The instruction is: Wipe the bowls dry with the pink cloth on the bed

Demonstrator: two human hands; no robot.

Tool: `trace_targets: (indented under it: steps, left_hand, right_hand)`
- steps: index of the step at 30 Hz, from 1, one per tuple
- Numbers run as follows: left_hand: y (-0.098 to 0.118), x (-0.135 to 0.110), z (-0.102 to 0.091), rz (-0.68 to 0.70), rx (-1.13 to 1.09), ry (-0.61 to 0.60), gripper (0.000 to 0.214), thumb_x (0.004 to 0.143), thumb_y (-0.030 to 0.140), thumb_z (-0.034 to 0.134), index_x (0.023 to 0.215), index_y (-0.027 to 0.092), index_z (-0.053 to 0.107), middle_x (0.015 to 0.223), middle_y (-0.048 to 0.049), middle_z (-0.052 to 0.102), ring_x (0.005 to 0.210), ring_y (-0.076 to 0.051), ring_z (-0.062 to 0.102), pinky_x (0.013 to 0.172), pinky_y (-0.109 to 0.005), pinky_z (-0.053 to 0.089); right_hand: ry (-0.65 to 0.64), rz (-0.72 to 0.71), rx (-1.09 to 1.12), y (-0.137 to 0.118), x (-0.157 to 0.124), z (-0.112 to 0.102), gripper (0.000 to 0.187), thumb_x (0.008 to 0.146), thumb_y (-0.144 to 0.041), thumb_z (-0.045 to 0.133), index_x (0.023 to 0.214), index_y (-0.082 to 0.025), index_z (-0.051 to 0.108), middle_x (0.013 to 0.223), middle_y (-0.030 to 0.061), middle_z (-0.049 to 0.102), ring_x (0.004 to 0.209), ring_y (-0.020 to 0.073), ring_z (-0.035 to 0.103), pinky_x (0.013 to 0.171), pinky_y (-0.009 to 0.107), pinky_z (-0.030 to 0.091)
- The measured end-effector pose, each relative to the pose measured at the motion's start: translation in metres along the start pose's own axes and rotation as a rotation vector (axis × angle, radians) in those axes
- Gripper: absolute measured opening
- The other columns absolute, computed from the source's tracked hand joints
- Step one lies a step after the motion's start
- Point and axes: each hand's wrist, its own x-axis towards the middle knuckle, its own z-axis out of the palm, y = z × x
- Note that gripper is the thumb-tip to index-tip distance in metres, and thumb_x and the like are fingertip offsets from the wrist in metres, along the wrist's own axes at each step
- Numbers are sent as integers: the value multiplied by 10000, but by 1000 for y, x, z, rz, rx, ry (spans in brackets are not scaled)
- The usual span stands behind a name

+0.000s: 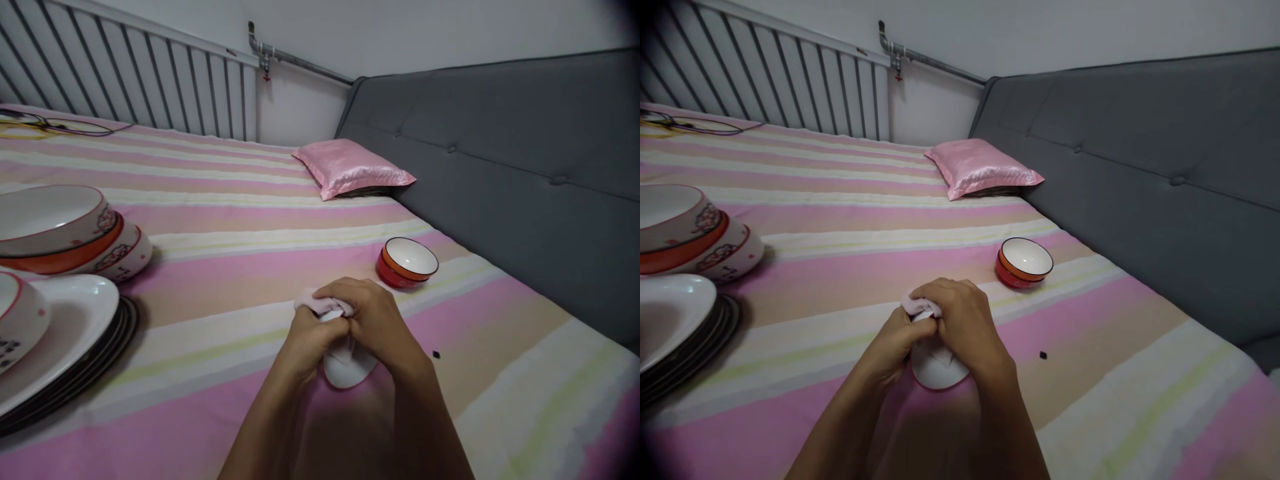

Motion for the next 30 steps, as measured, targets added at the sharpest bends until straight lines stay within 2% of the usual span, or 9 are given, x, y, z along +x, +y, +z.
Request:
trace_targets:
  steps: [3, 8, 17, 22, 24, 27, 30]
  left_hand:
    - [3, -1, -1, -15, 83, -14, 188, 462, 138, 540, 645, 151, 581, 611, 8, 480, 580, -123, 421, 507, -240, 301]
    - [5, -2, -5, -1, 170, 5, 214, 472, 156, 517, 667, 162, 603, 618, -3, 490, 579, -131, 420, 504, -247, 300]
    - [13, -3, -8, 41, 138, 71, 259, 481, 120, 580, 724, 152, 663, 669, -27, 599, 599, -153, 519, 515, -242, 375]
    - [14, -4, -8, 61, 117, 106, 328, 480, 108, 597, 793, 143, 687, 740, -58, 648, 653, -177, 562, 542, -250, 414]
    - [14, -4, -10, 42, 102, 98, 376, 489, 117, 594, 853, 134, 690, 769, -64, 653, 667, -177, 563, 556, -251, 421]
    - [13, -3, -12, 1, 23, 61, 449, 507, 137, 592, 947, 121, 677, 821, -69, 663, 684, -176, 574, 583, -257, 436]
    - [12, -1, -15, -25, -31, 56, 475, 514, 147, 609, 985, 117, 662, 869, -84, 673, 710, -192, 598, 616, -277, 460]
  right_hand:
    - [-13, 43, 35, 5, 0, 0, 373, 736, -44, 540, 926, -299, 734, 976, -30, 738, 862, 182, 670, 760, 288, 475]
    - [-33, 44, 95, 12, 1, 1, 440, 705, -21, 538, 956, -325, 733, 994, -40, 733, 907, 184, 669, 795, 298, 490]
    - [-55, 15, 222, 23, 3, 2, 537, 650, 6, 442, 1013, -286, 709, 1043, -8, 717, 969, 186, 647, 866, 323, 488]
    - [-59, 31, 269, 24, 4, 0, 534, 624, 2, 416, 1005, -255, 687, 1028, -2, 712, 947, 177, 646, 846, 307, 493]
    - [-12, 42, 251, 23, 4, -1, 526, 642, -7, 456, 1059, -252, 661, 1070, 5, 696, 980, 186, 638, 866, 319, 492]
    - [68, 3, 228, 18, 1, -5, 630, 685, -67, 587, 1274, -282, 540, 1273, 28, 598, 1161, 224, 563, 989, 383, 449]
    - [51, -64, 209, 9, -4, -13, 690, 727, -99, 628, 1356, -330, 463, 1383, 20, 510, 1292, 232, 458, 1076, 423, 381]
